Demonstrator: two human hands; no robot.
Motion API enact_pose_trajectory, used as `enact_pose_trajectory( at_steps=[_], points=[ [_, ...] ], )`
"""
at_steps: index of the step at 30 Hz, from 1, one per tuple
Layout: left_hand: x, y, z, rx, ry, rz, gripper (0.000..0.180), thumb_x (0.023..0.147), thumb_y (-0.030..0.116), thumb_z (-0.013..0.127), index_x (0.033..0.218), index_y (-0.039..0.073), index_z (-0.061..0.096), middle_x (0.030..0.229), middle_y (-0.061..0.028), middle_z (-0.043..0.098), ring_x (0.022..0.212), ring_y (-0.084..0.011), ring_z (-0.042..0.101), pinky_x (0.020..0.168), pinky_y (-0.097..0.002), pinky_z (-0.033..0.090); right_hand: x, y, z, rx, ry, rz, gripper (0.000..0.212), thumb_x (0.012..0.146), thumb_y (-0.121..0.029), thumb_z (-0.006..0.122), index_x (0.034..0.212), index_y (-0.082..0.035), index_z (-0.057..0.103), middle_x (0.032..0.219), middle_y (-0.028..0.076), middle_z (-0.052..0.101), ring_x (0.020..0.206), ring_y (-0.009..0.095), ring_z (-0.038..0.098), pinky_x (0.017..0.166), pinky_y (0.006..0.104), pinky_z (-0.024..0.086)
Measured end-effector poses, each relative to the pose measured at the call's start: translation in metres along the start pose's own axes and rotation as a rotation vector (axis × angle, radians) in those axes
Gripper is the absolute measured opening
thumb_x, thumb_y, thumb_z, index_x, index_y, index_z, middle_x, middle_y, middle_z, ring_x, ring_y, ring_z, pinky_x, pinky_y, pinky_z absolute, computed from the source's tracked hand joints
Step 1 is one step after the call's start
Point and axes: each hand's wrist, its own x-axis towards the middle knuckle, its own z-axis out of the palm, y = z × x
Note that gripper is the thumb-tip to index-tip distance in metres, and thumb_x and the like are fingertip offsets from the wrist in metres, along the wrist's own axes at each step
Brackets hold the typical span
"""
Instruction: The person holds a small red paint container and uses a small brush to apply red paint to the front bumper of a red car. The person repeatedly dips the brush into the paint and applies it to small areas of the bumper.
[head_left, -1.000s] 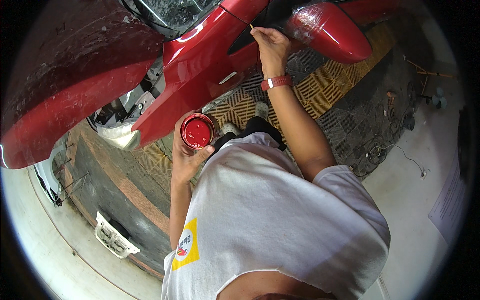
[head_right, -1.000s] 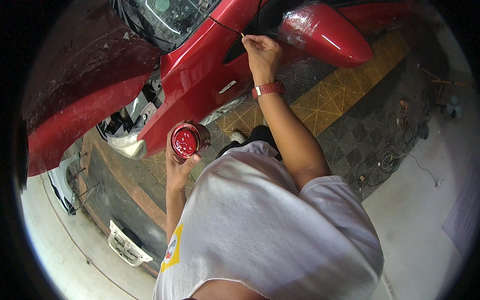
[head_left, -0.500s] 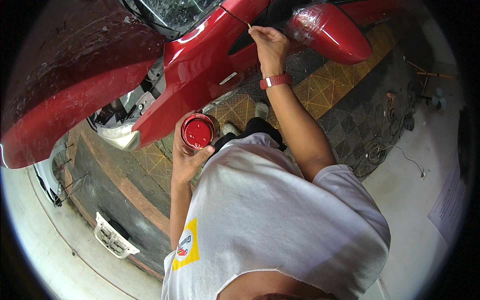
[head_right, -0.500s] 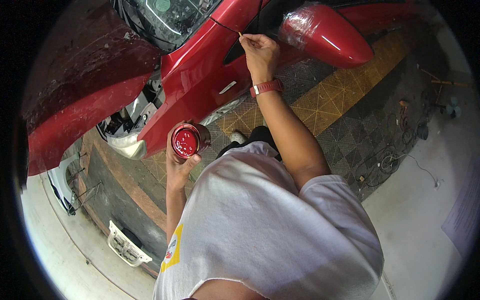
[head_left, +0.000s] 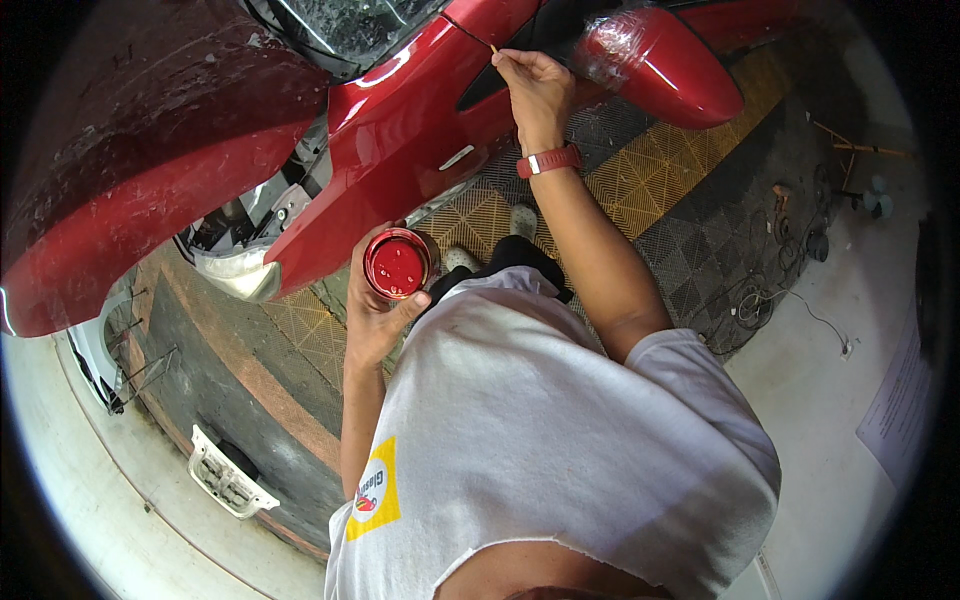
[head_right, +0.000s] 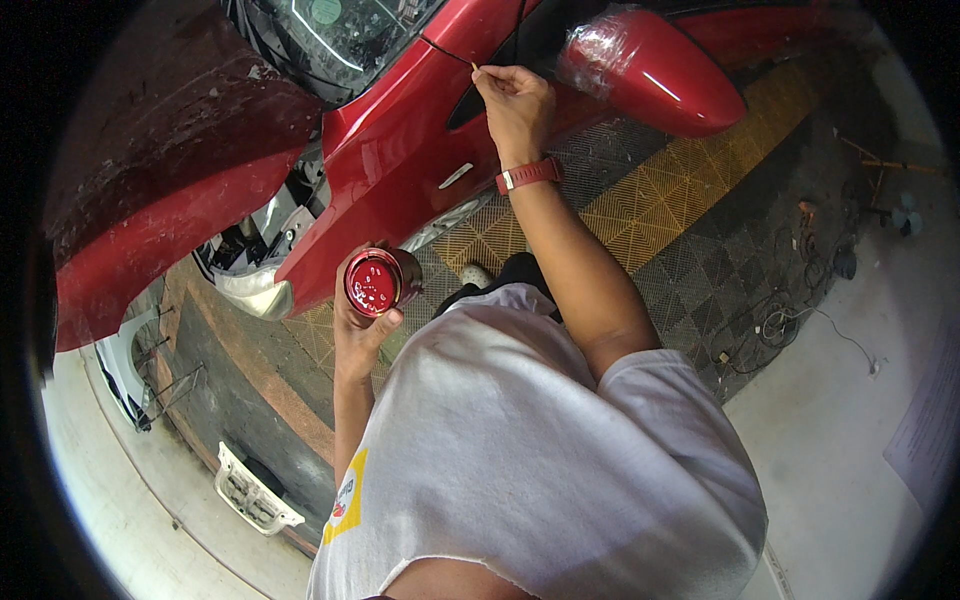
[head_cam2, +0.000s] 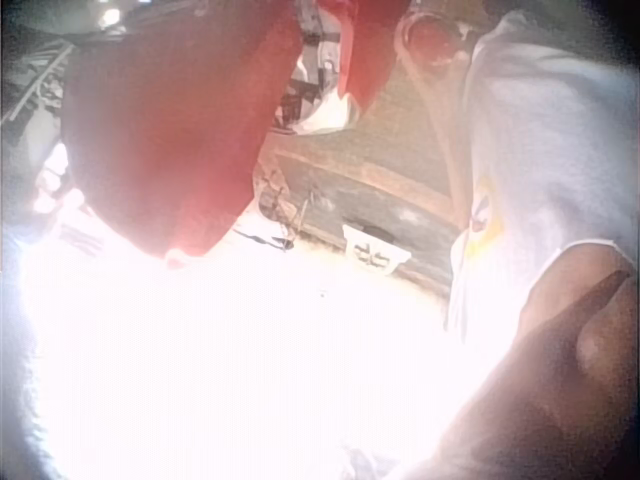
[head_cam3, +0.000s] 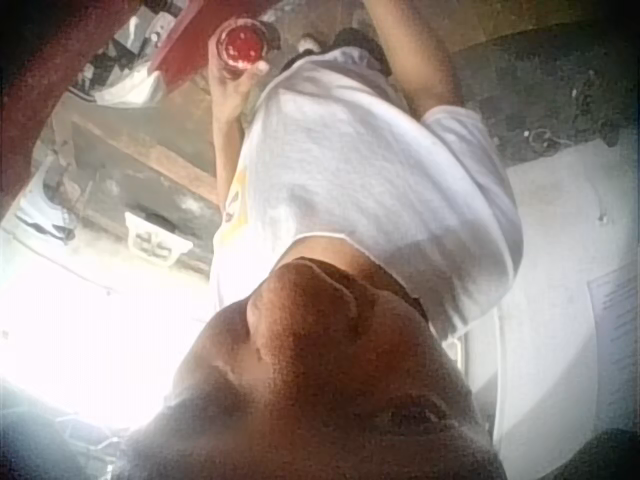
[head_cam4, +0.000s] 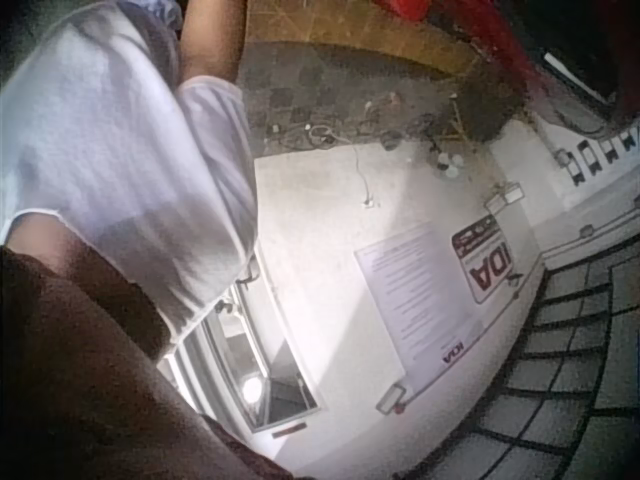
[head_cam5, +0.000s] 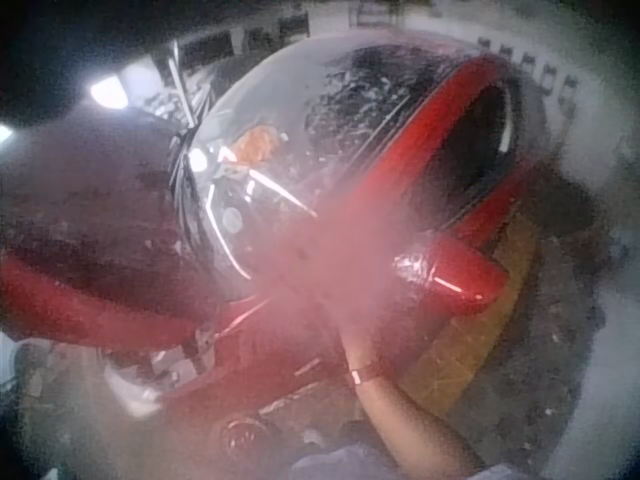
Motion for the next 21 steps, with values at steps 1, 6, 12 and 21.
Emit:
enact_pose_trajectory(
  at_steps=[1, 6, 12, 21],
  points=[
    [0.000, 0.000, 0.000, -0.007, 0.000, -0.006, 0.118, 0.084, 0.034, 0.111, 0.175, 0.002, 0.045, 0.161, -0.0137, 0.065, 0.152, -0.0275, 0.064, 0.130, -0.0453, 0.053, -0.001, -0.003, 0.001, -0.007, -0.005, 0.012, 0.013, 0.102, -0.002, 0.094, 0.112, 0.005, 0.088, 0.109, 0.011, 0.090, 0.096, 0.013, 0.083, 0.091, 0.0262, 0.066],
    [0.000, 0.001, 0.002, -0.025, -0.003, -0.014, 0.116, 0.085, 0.031, 0.111, 0.176, 0.002, 0.044, 0.162, -0.0137, 0.065, 0.152, -0.0272, 0.064, 0.130, -0.0451, 0.053, 0.000, -0.002, 0.003, 0.016, 0.000, -0.022, 0.014, 0.101, -0.005, 0.094, 0.110, 0.004, 0.089, 0.104, 0.010, 0.091, 0.091, 0.012, 0.084, 0.086, 0.0263, 0.067],
    [0.000, -0.003, -0.001, -0.016, -0.012, 0.009, 0.115, 0.086, 0.030, 0.110, 0.176, 0.002, 0.044, 0.163, -0.0136, 0.064, 0.153, -0.0269, 0.064, 0.130, -0.0449, 0.053, 0.002, 0.004, 0.002, 0.058, 0.009, -0.034, 0.015, 0.102, -0.006, 0.093, 0.110, 0.005, 0.089, 0.103, 0.011, 0.091, 0.090, 0.013, 0.085, 0.085, 0.0261, 0.067],
    [0.000, -0.003, 0.000, -0.029, -0.017, -0.008, 0.116, 0.085, 0.029, 0.110, 0.176, 0.003, 0.044, 0.161, -0.0128, 0.066, 0.151, -0.0262, 0.065, 0.130, -0.0449, 0.054, 0.004, 0.003, -0.004, 0.067, -0.006, 0.036, 0.015, 0.101, 0.000, 0.093, 0.113, 0.005, 0.087, 0.109, 0.012, 0.090, 0.098, 0.014, 0.084, 0.094, 0.0259, 0.067]
  ],
)
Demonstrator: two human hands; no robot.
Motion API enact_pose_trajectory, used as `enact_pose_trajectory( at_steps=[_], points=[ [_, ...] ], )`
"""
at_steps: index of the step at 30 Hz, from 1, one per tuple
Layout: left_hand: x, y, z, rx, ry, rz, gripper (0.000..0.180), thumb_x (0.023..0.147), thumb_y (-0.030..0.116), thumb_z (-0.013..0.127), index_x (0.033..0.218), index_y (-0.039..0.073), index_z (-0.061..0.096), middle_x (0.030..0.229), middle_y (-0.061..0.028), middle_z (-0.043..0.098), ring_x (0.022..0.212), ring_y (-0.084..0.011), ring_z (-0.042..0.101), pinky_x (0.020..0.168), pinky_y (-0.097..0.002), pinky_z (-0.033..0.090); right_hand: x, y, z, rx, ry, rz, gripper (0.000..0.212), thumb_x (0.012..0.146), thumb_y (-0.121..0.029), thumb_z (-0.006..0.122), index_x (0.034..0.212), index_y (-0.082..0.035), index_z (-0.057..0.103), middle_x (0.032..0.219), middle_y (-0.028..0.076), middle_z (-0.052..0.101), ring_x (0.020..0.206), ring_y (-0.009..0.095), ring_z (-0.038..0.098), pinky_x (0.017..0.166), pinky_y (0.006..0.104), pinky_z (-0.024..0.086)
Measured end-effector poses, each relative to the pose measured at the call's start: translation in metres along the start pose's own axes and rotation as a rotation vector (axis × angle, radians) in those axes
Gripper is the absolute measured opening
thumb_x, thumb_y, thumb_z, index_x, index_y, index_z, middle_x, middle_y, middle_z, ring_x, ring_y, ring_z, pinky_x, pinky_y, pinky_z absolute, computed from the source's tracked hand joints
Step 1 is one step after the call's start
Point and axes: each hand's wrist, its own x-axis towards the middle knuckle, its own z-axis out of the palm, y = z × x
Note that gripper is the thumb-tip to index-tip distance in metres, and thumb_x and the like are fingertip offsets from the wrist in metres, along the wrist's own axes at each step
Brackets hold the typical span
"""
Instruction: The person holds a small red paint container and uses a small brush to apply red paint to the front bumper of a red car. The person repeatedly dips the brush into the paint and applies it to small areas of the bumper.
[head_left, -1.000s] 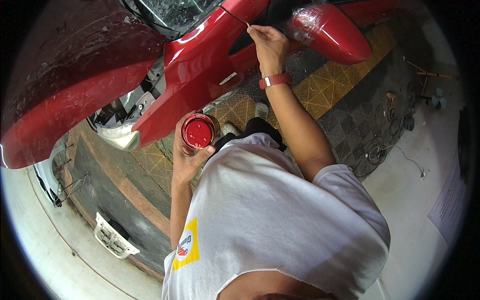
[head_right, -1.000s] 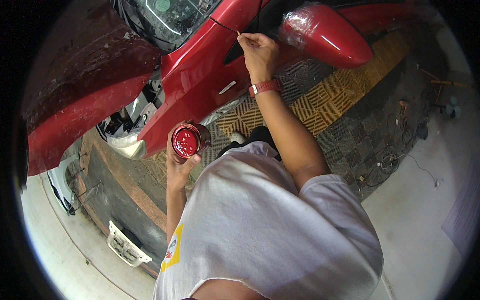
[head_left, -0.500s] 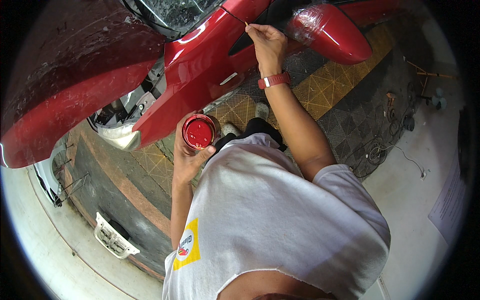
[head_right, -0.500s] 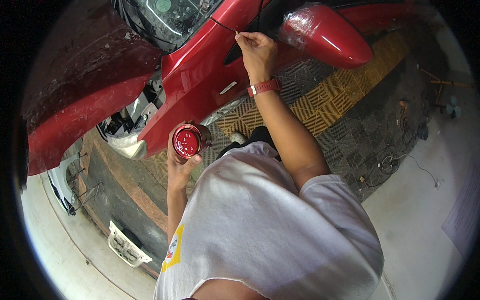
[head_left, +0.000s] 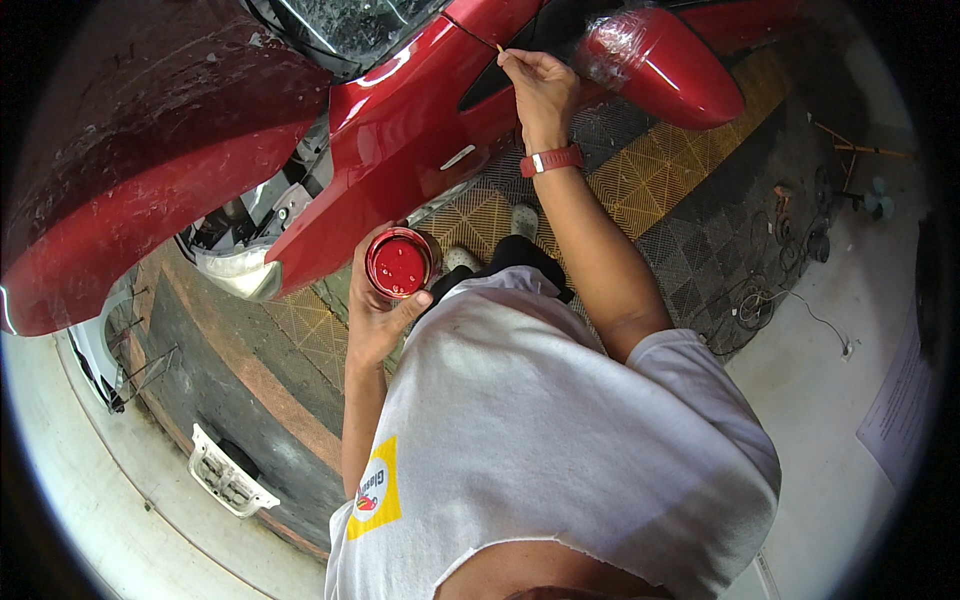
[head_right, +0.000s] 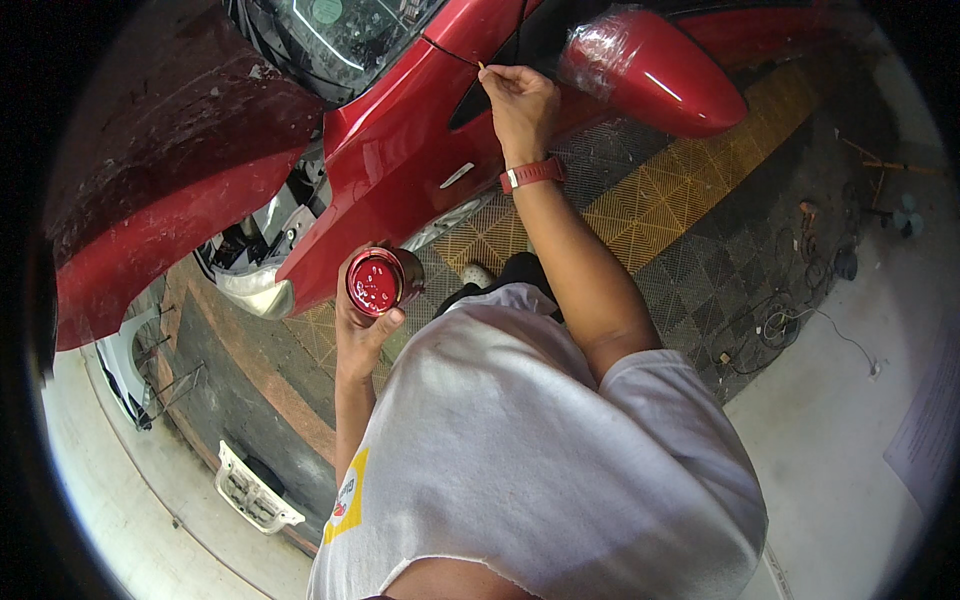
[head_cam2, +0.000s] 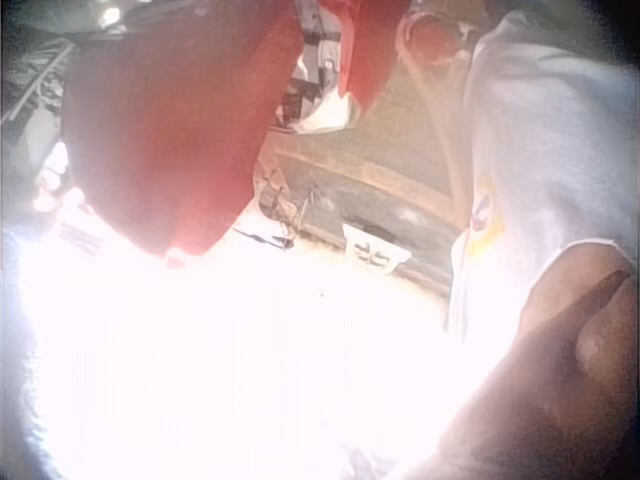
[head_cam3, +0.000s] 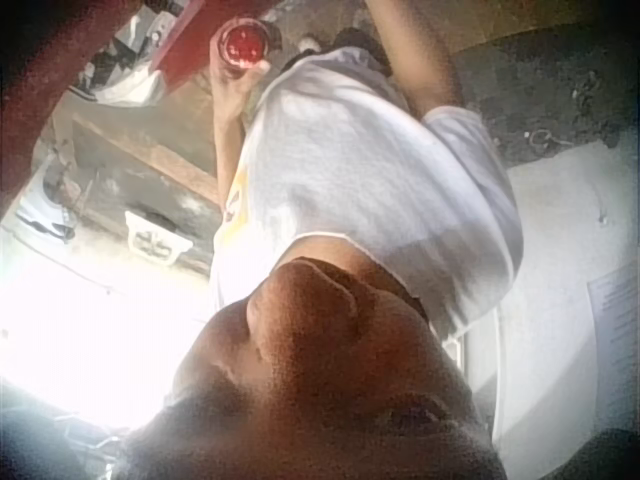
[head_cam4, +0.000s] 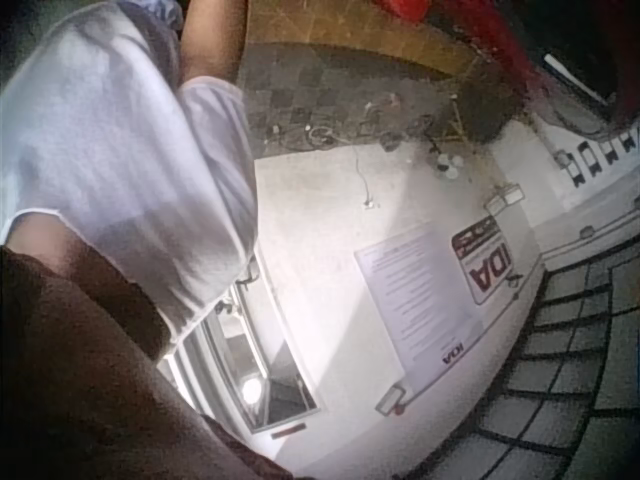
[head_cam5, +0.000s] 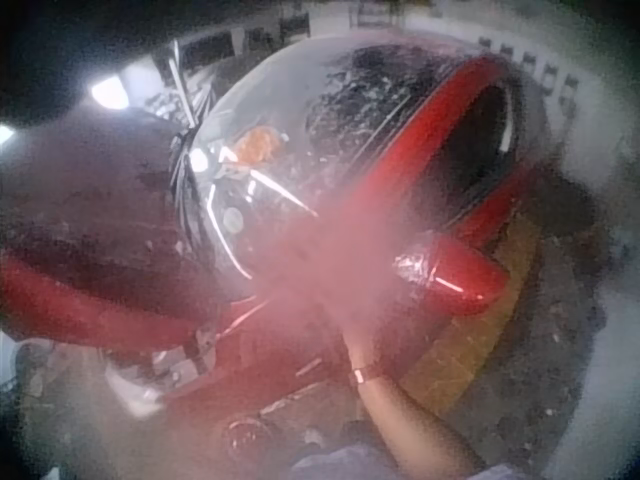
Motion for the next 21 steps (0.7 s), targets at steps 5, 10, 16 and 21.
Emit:
enact_pose_trajectory(
  at_steps=[5, 10, 16, 21],
  points=[
    [0.0002, 0.0010, 0.0003, 0.007, 0.003, 0.001, 0.117, 0.085, 0.030, 0.111, 0.176, 0.003, 0.044, 0.161, -0.0129, 0.065, 0.151, -0.0264, 0.065, 0.130, -0.0449, 0.054, 0.0021, 0.0042, -0.0042, -0.025, 0.024, 0.004, 0.014, 0.101, 0.000, 0.093, 0.113, 0.005, 0.088, 0.109, 0.012, 0.090, 0.098, 0.015, 0.084, 0.094, 0.0266, 0.067],
    [0.0000, -0.0004, -0.0001, 0.017, 0.002, 0.010, 0.117, 0.085, 0.031, 0.111, 0.176, 0.002, 0.043, 0.162, -0.0133, 0.065, 0.152, -0.0267, 0.065, 0.129, -0.0447, 0.054, 0.0008, 0.0027, -0.0060, -0.018, 0.030, 0.003, 0.015, 0.101, 0.000, 0.093, 0.113, 0.006, 0.088, 0.109, 0.012, 0.090, 0.099, 0.015, 0.084, 0.095, 0.0270, 0.067],
    [0.0000, 0.0007, 0.0005, 0.012, -0.001, 0.009, 0.117, 0.085, 0.031, 0.111, 0.176, 0.002, 0.043, 0.161, -0.0134, 0.065, 0.151, -0.0268, 0.065, 0.130, -0.0451, 0.054, -0.0005, -0.0016, -0.0044, -0.045, -0.001, -0.042, 0.014, 0.102, -0.001, 0.092, 0.114, 0.006, 0.088, 0.109, 0.012, 0.090, 0.098, 0.014, 0.084, 0.093, 0.0261, 0.067],
    [-0.0013, 0.0004, 0.0009, -0.002, 0.003, 0.001, 0.116, 0.085, 0.029, 0.111, 0.176, 0.003, 0.044, 0.160, -0.0131, 0.067, 0.151, -0.0270, 0.066, 0.129, -0.0453, 0.055, 0.0007, -0.0012, 0.0002, -0.105, -0.001, -0.035, 0.014, 0.102, 0.001, 0.092, 0.115, 0.005, 0.088, 0.109, 0.012, 0.090, 0.097, 0.013, 0.083, 0.092, 0.0254, 0.067]
  ],
)
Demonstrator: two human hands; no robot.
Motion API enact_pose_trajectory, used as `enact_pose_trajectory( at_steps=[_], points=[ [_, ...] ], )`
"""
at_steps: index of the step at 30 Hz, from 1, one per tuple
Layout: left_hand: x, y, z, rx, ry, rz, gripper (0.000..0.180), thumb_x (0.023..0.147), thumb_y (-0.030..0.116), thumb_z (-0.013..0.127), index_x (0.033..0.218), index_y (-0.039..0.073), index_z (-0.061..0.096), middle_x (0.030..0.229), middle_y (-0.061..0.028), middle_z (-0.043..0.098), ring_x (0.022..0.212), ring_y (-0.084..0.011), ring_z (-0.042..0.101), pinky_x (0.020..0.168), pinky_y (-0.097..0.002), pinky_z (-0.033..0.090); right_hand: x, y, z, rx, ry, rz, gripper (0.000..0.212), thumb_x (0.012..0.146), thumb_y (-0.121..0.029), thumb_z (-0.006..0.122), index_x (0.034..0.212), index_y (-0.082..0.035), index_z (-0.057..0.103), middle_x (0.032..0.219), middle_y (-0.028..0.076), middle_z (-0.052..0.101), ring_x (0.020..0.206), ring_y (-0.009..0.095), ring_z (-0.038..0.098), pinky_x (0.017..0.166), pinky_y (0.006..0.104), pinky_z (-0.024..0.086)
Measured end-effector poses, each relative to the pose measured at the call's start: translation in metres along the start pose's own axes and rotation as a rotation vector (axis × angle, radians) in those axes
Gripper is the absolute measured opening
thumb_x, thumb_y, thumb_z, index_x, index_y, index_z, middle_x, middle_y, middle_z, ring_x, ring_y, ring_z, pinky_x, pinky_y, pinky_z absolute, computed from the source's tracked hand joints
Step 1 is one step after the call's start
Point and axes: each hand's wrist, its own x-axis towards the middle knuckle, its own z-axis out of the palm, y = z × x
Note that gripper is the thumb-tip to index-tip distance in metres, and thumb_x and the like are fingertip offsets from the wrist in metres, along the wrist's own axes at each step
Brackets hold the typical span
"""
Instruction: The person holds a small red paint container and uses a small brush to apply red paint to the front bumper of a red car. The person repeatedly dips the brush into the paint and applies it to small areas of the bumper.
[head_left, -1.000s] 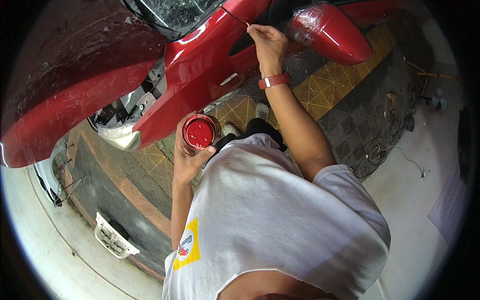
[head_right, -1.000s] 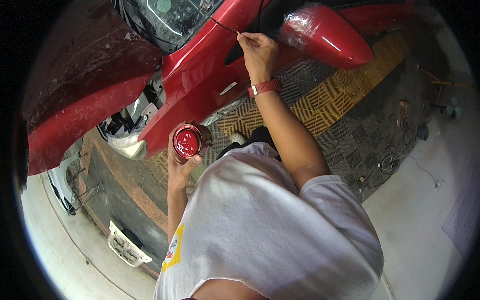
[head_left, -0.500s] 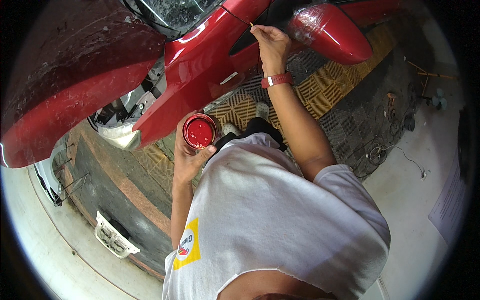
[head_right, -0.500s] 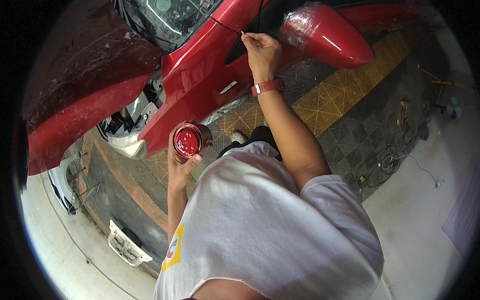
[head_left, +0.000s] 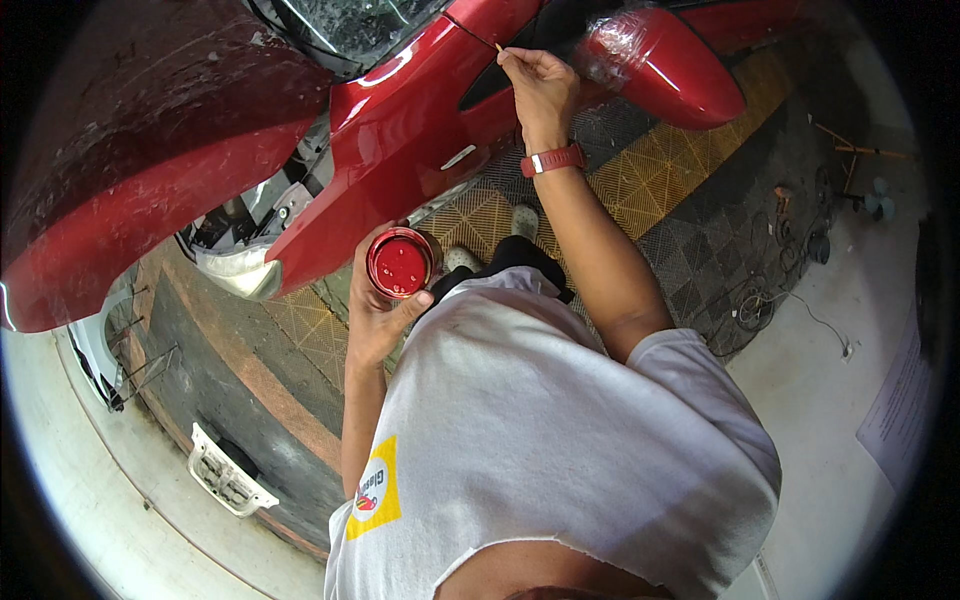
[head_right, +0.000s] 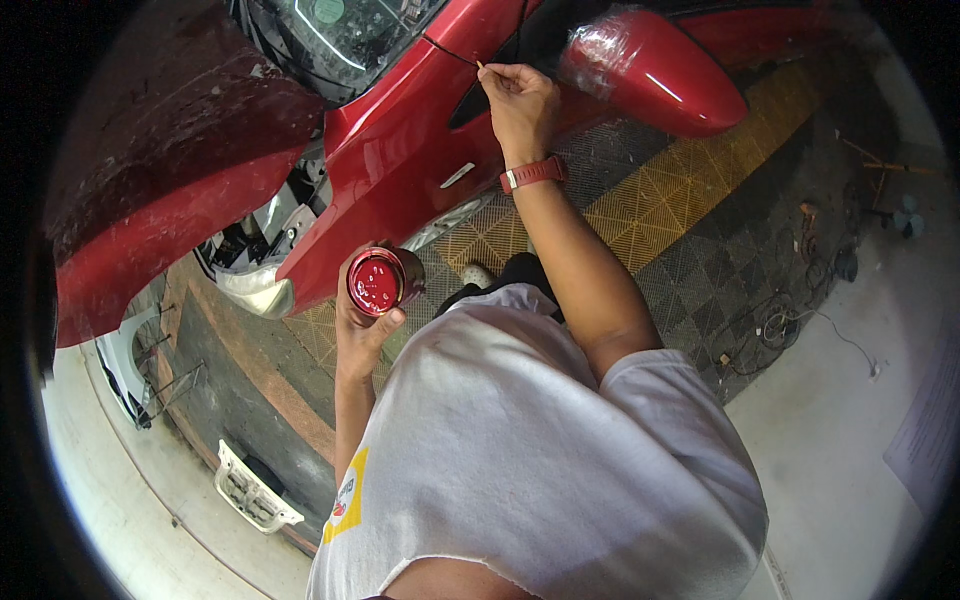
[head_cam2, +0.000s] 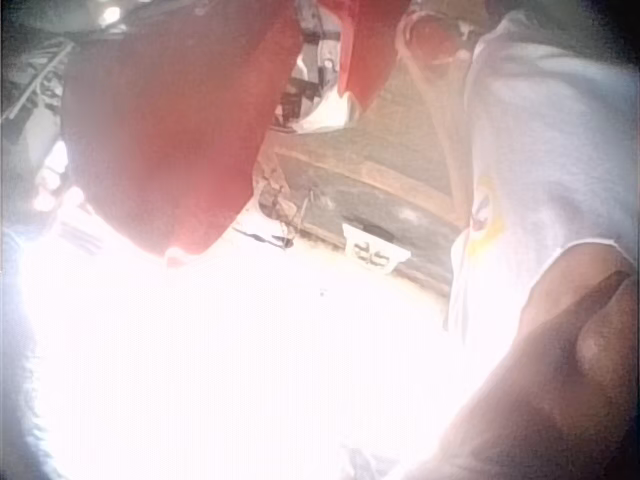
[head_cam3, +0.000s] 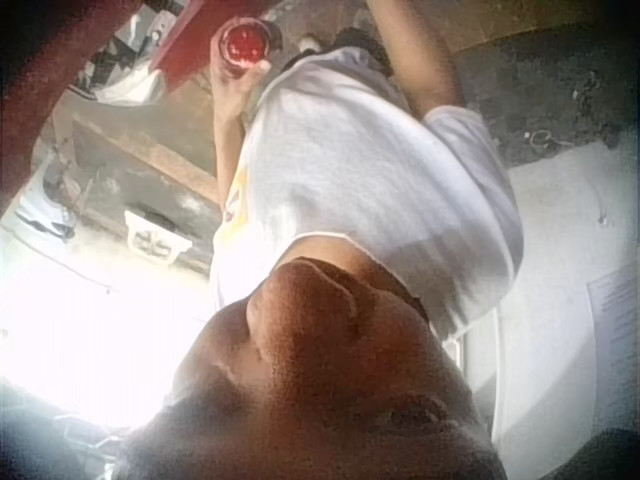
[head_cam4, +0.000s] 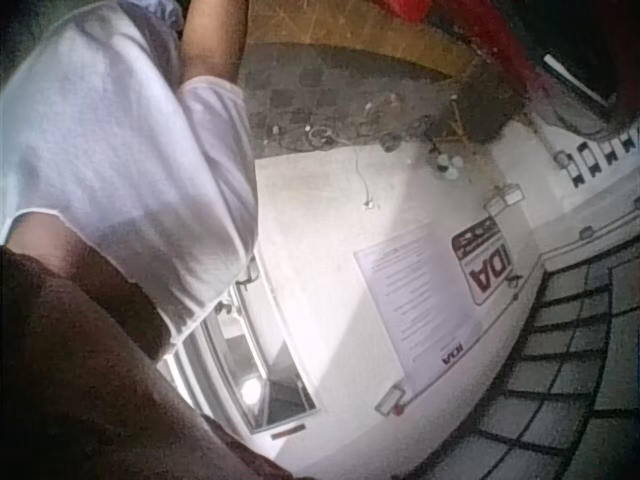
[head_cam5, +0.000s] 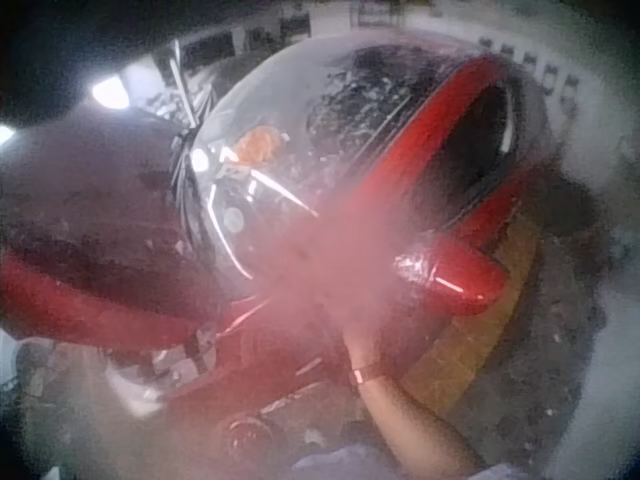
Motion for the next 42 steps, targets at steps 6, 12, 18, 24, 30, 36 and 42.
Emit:
enact_pose_trajectory(
  at_steps=[6, 12, 18, 24, 30, 36, 42],
  points=[
    [-0.001, 0.001, 0.001, -0.003, 0.009, 0.005, 0.115, 0.084, 0.029, 0.111, 0.176, 0.004, 0.045, 0.160, -0.0127, 0.067, 0.150, -0.0267, 0.067, 0.129, -0.0455, 0.056, -0.001, 0.001, 0.006, 0.032, -0.008, -0.045, 0.014, 0.102, -0.005, 0.092, 0.111, 0.004, 0.089, 0.103, 0.010, 0.090, 0.090, 0.012, 0.083, 0.085, 0.0270, 0.067],
    [-0.001, 0.002, 0.001, -0.001, 0.006, 0.003, 0.116, 0.084, 0.031, 0.112, 0.175, 0.003, 0.046, 0.160, -0.0129, 0.067, 0.151, -0.0264, 0.066, 0.129, -0.0455, 0.055, 0.000, 0.010, 0.004, 0.039, -0.007, -0.026, 0.013, 0.102, -0.002, 0.093, 0.113, 0.005, 0.088, 0.106, 0.011, 0.090, 0.093, 0.013, 0.083, 0.088, 0.0261, 0.067],
    [-0.003, 0.000, 0.001, 0.012, 0.023, -0.001, 0.119, 0.083, 0.034, 0.112, 0.176, 0.002, 0.045, 0.160, -0.0137, 0.067, 0.151, -0.0268, 0.066, 0.130, -0.0455, 0.054, -0.004, 0.005, -0.005, 0.034, 0.018, -0.020, 0.015, 0.102, -0.002, 0.093, 0.114, 0.006, 0.087, 0.108, 0.011, 0.089, 0.095, 0.013, 0.083, 0.090, 0.0255, 0.066],
    [-0.003, 0.000, 0.004, -0.010, 0.027, -0.005, 0.117, 0.084, 0.032, 0.112, 0.175, 0.002, 0.046, 0.159, -0.0133, 0.068, 0.150, -0.0261, 0.066, 0.129, -0.0452, 0.054, -0.009, 0.005, -0.014, 0.006, 0.053, 0.046, 0.016, 0.102, -0.001, 0.093, 0.115, 0.006, 0.087, 0.109, 0.011, 0.089, 0.096, 0.014, 0.083, 0.091, 0.0259, 0.066],
    [-0.002, -0.003, 0.004, -0.002, 0.017, 0.007, 0.117, 0.084, 0.031, 0.112, 0.175, 0.002, 0.046, 0.159, -0.0131, 0.068, 0.149, -0.0262, 0.067, 0.129, -0.0456, 0.055, -0.008, 0.007, -0.009, 0.039, 0.022, 0.023, 0.014, 0.103, 0.000, 0.092, 0.114, 0.005, 0.087, 0.110, 0.011, 0.089, 0.097, 0.014, 0.083, 0.092, 0.0255, 0.067],
    [-0.001, -0.001, 0.005, 0.020, 0.009, 0.003, 0.118, 0.083, 0.031, 0.112, 0.176, 0.003, 0.045, 0.160, -0.0132, 0.067, 0.150, -0.0274, 0.066, 0.130, -0.0459, 0.055, -0.005, 0.007, 0.004, 0.064, 0.007, -0.023, 0.013, 0.103, -0.005, 0.092, 0.111, 0.004, 0.088, 0.103, 0.009, 0.090, 0.091, 0.012, 0.082, 0.086, 0.0263, 0.066],
    [-0.003, 0.000, 0.006, 0.006, 0.025, 0.001, 0.118, 0.082, 0.031, 0.112, 0.176, 0.003, 0.046, 0.160, -0.0133, 0.068, 0.151, -0.0279, 0.066, 0.130, -0.0462, 0.055, -0.003, 0.014, -0.003, 0.039, 0.009, -0.024, 0.013, 0.103, -0.003, 0.092, 0.113, 0.005, 0.088, 0.106, 0.010, 0.089, 0.094, 0.013, 0.083, 0.089, 0.0258, 0.066]
  ],
)
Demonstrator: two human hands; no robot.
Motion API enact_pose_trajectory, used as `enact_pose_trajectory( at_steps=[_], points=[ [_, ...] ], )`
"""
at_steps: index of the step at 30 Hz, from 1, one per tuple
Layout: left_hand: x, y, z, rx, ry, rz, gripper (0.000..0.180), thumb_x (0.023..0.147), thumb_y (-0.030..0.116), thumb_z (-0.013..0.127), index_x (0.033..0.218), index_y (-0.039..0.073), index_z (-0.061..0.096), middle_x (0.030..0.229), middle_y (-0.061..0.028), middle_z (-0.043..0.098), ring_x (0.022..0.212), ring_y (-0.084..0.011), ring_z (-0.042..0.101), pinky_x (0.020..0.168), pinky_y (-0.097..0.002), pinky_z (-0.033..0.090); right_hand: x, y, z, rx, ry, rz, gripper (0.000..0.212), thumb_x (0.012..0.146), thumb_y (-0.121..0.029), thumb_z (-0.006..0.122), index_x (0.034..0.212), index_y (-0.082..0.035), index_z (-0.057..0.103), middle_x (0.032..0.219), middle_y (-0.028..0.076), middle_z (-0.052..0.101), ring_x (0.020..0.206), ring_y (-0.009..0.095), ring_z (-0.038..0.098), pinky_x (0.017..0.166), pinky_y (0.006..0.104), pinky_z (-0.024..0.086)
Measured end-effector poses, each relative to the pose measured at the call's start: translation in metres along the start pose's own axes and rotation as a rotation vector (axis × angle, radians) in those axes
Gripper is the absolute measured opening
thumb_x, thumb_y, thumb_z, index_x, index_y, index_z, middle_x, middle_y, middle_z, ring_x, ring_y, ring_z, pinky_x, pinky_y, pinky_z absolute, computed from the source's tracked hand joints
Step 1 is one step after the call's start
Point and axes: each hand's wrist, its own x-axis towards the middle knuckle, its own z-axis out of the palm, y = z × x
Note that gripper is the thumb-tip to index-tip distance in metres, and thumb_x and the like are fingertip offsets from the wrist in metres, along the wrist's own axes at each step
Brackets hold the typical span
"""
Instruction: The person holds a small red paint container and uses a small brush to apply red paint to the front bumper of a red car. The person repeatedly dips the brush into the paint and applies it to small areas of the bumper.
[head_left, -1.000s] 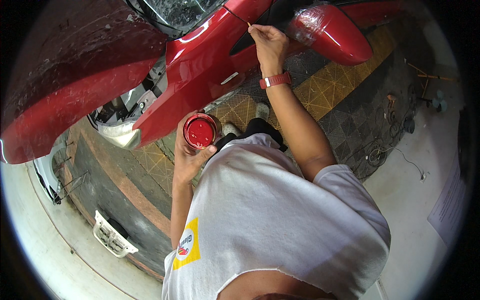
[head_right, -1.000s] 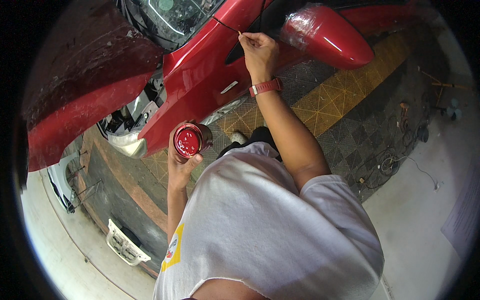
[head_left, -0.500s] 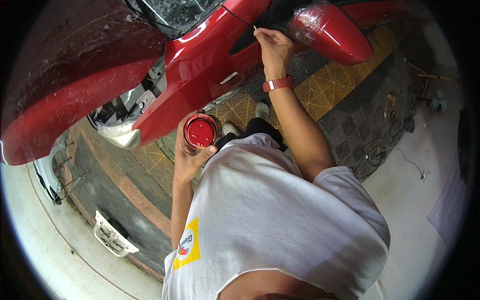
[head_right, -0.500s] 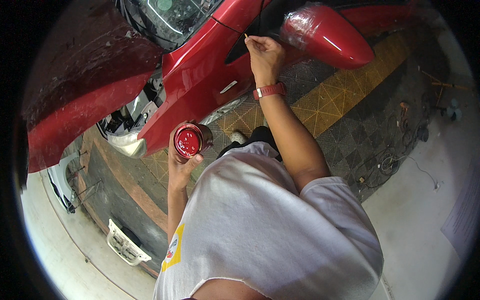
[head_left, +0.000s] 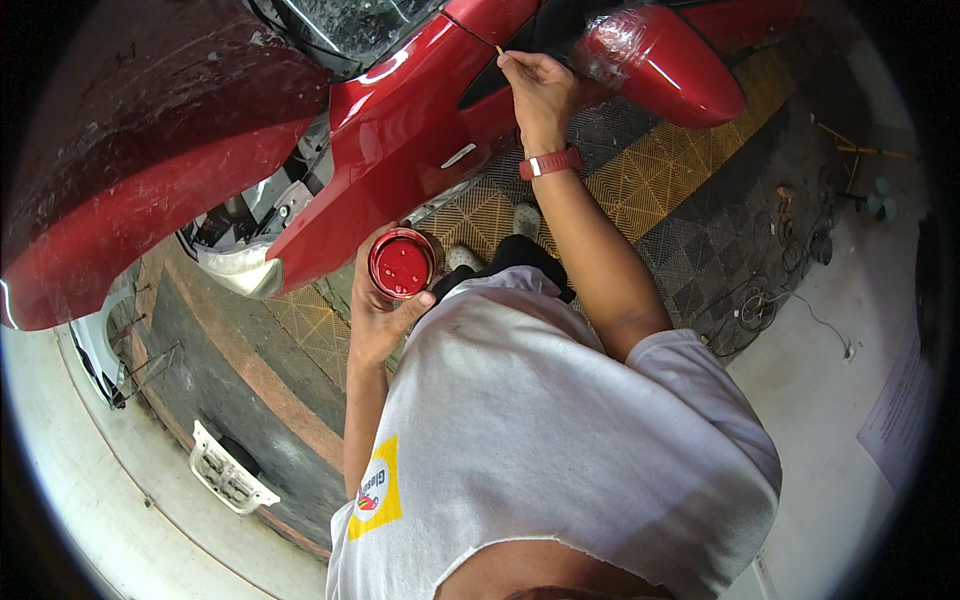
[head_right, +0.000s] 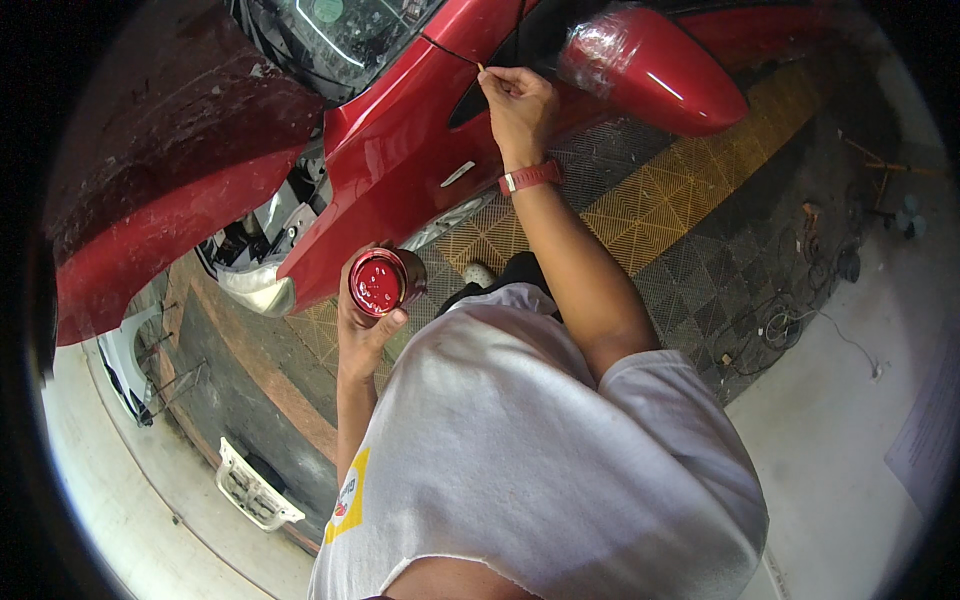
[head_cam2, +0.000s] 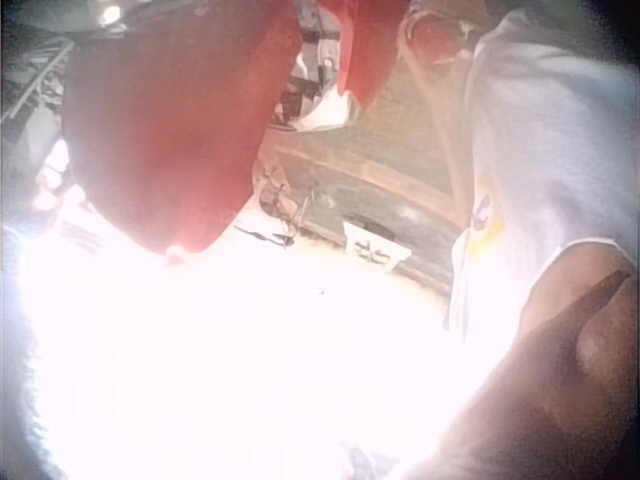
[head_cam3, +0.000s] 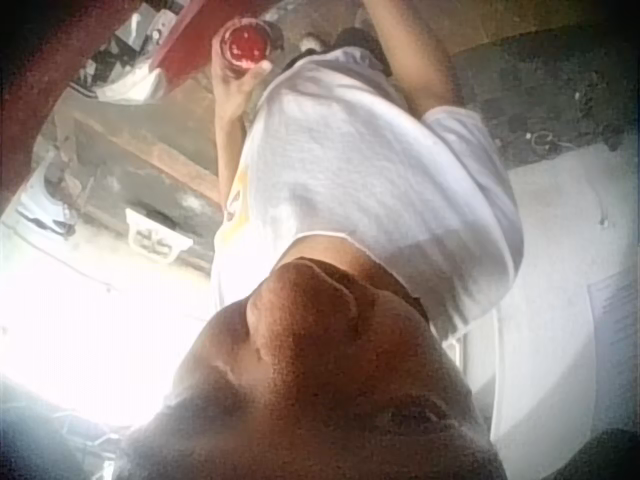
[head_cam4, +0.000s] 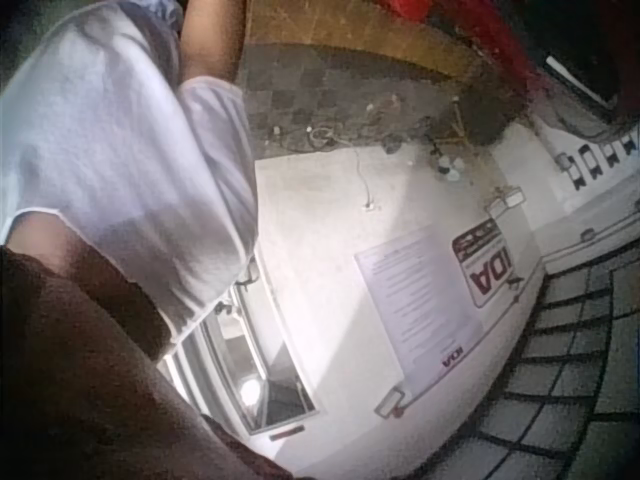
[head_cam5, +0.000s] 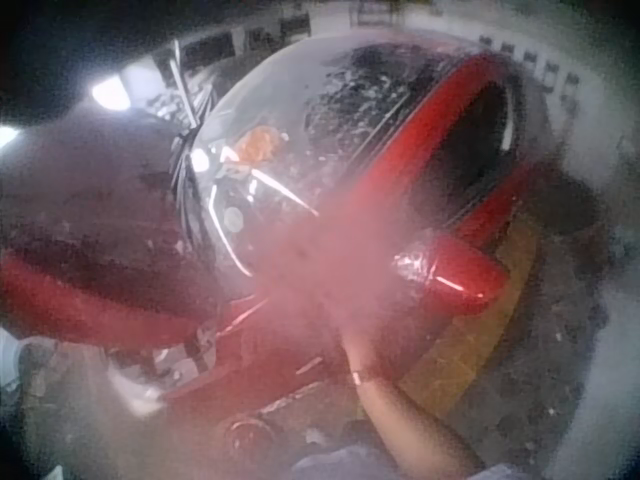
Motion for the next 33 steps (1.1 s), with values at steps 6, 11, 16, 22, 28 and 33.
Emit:
enact_pose_trajectory(
  at_steps=[6, 11, 16, 22, 28, 33],
  points=[
    [0.000, -0.003, 0.001, -0.004, 0.003, -0.007, 0.118, 0.082, 0.031, 0.113, 0.175, 0.003, 0.047, 0.160, -0.0135, 0.068, 0.151, -0.0272, 0.066, 0.130, -0.0461, 0.055, -0.002, -0.004, -0.009, 0.008, 0.038, 0.052, 0.013, 0.102, -0.001, 0.092, 0.113, 0.005, 0.087, 0.110, 0.011, 0.089, 0.097, 0.014, 0.083, 0.093, 0.0262, 0.066],
    [0.000, -0.004, 0.002, -0.004, -0.003, -0.010, 0.118, 0.082, 0.031, 0.113, 0.175, 0.003, 0.047, 0.160, -0.0136, 0.068, 0.151, -0.0276, 0.067, 0.130, -0.0465, 0.055, 0.001, -0.009, -0.006, 0.049, 0.025, 0.062, 0.014, 0.102, -0.001, 0.092, 0.113, 0.006, 0.087, 0.110, 0.011, 0.089, 0.098, 0.015, 0.083, 0.094, 0.0263, 0.066],
    [-0.001, -0.004, 0.001, 0.020, -0.005, -0.011, 0.118, 0.082, 0.032, 0.113, 0.175, 0.003, 0.047, 0.159, -0.0140, 0.068, 0.150, -0.0277, 0.067, 0.129, -0.0465, 0.056, 0.006, -0.006, -0.006, -0.002, 0.003, 0.056, 0.015, 0.101, 0.000, 0.092, 0.114, 0.006, 0.087, 0.111, 0.012, 0.089, 0.099, 0.015, 0.084, 0.095, 0.0265, 0.066],
    [-0.002, -0.001, 0.002, 0.012, 0.001, -0.016, 0.118, 0.081, 0.033, 0.113, 0.174, 0.002, 0.047, 0.159, -0.0140, 0.068, 0.150, -0.0280, 0.067, 0.129, -0.0464, 0.056, 0.005, -0.007, -0.005, 0.046, 0.000, 0.049, 0.014, 0.102, 0.001, 0.091, 0.114, 0.005, 0.087, 0.110, 0.011, 0.089, 0.098, 0.014, 0.083, 0.093, 0.0256, 0.066],
    [-0.001, -0.002, 0.002, 0.019, -0.007, -0.003, 0.117, 0.082, 0.032, 0.112, 0.174, 0.002, 0.047, 0.159, -0.0140, 0.069, 0.150, -0.0279, 0.067, 0.129, -0.0465, 0.055, 0.005, -0.014, -0.003, -0.004, 0.004, 0.014, 0.014, 0.102, 0.000, 0.093, 0.113, 0.005, 0.087, 0.108, 0.010, 0.089, 0.096, 0.012, 0.082, 0.091, 0.0246, 0.066],
    [-0.001, -0.003, 0.002, 0.029, -0.008, 0.015, 0.116, 0.083, 0.032, 0.112, 0.174, 0.002, 0.047, 0.159, -0.0139, 0.069, 0.150, -0.0276, 0.067, 0.129, -0.0464, 0.055, 0.007, -0.019, -0.001, -0.066, -0.013, -0.069, 0.012, 0.103, -0.002, 0.092, 0.113, 0.004, 0.087, 0.107, 0.009, 0.089, 0.093, 0.010, 0.081, 0.087, 0.0243, 0.065]
  ],
)
